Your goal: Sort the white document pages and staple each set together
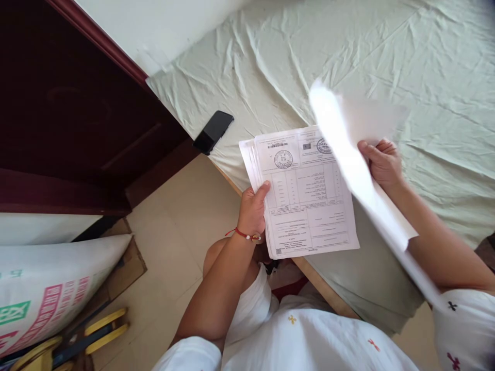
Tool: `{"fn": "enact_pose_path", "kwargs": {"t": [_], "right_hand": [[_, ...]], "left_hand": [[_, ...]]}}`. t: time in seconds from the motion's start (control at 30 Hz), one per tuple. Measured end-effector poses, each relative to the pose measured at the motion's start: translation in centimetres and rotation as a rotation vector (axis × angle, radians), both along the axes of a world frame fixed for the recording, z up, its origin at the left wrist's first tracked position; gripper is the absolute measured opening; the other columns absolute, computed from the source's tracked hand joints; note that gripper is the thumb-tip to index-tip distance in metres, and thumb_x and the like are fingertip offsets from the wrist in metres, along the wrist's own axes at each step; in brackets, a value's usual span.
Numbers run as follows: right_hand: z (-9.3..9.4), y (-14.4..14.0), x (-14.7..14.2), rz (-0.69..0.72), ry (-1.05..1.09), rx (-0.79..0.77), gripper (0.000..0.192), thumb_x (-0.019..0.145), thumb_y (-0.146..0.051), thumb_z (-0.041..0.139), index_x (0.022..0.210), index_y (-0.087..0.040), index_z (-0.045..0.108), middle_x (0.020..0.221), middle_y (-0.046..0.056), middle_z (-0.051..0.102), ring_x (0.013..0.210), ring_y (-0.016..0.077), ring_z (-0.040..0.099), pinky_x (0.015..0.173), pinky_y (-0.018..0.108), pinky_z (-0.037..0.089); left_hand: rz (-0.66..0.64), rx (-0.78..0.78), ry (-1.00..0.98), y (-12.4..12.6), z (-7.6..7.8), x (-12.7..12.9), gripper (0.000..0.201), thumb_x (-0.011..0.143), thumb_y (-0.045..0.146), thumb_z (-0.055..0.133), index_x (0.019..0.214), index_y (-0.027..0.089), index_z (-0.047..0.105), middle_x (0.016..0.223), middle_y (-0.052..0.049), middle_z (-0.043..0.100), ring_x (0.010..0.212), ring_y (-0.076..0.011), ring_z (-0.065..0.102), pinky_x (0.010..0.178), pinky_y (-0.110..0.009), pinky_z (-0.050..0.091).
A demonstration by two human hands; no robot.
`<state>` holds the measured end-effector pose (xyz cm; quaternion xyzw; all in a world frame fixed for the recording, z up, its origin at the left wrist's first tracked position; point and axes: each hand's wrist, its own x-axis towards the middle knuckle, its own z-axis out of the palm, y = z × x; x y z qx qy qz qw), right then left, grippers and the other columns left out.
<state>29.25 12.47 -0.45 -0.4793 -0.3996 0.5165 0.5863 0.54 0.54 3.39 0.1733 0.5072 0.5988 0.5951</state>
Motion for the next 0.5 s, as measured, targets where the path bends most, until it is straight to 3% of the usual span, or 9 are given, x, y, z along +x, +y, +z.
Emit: {"fn": "enact_pose_path", "kwargs": {"t": [0.1,0.27,0.37,0.5], "right_hand": [[0.7,-0.4,-1.1,0.021,0.018,0.054,0.050,0.052,-0.048,0.105,0.088,-0.022,0.084,0.086,0.001,0.080,0.075,0.0151,0.067,0.072,0.027,0.059],[0.0,-0.3,-1.5,0.039,0.000,0.076,0.050,0.057,-0.047,0.104,0.095,-0.024,0.081,0.094,0.002,0.081,0.075,0.0151,0.067,0.067,0.029,0.057],[-0.4,-0.3,-1.3,0.079,-0.048,0.078,0.049,0.064,-0.044,0.102,0.104,-0.026,0.079,0.098,0.003,0.080,0.077,0.0161,0.067,0.067,0.029,0.058],[0.3,-0.7,-1.2,0.146,-0.070,0.010,0.055,0.060,-0.047,0.104,0.104,-0.025,0.078,0.098,0.005,0.080,0.077,0.0189,0.069,0.065,0.031,0.059]], "left_hand": [[0.006,0.017,0.031,0.1,-0.2,0.1,0.051,0.058,0.045,0.102,0.094,0.015,0.083,0.100,-0.014,0.086,0.116,-0.0369,0.079,0.107,-0.049,0.063],[0.060,0.048,0.090,0.2,-0.6,0.1,0.054,0.055,0.046,0.103,0.096,0.016,0.084,0.104,-0.011,0.086,0.109,-0.0330,0.081,0.105,-0.045,0.063],[0.082,0.064,0.104,0.2,-0.7,0.1,0.054,0.057,0.045,0.102,0.099,0.017,0.085,0.110,-0.011,0.086,0.115,-0.0323,0.079,0.108,-0.044,0.061],[0.102,0.078,0.104,0.2,-0.6,0.1,0.054,0.059,0.044,0.102,0.103,0.017,0.085,0.113,-0.013,0.085,0.122,-0.0336,0.077,0.112,-0.046,0.059]]}}
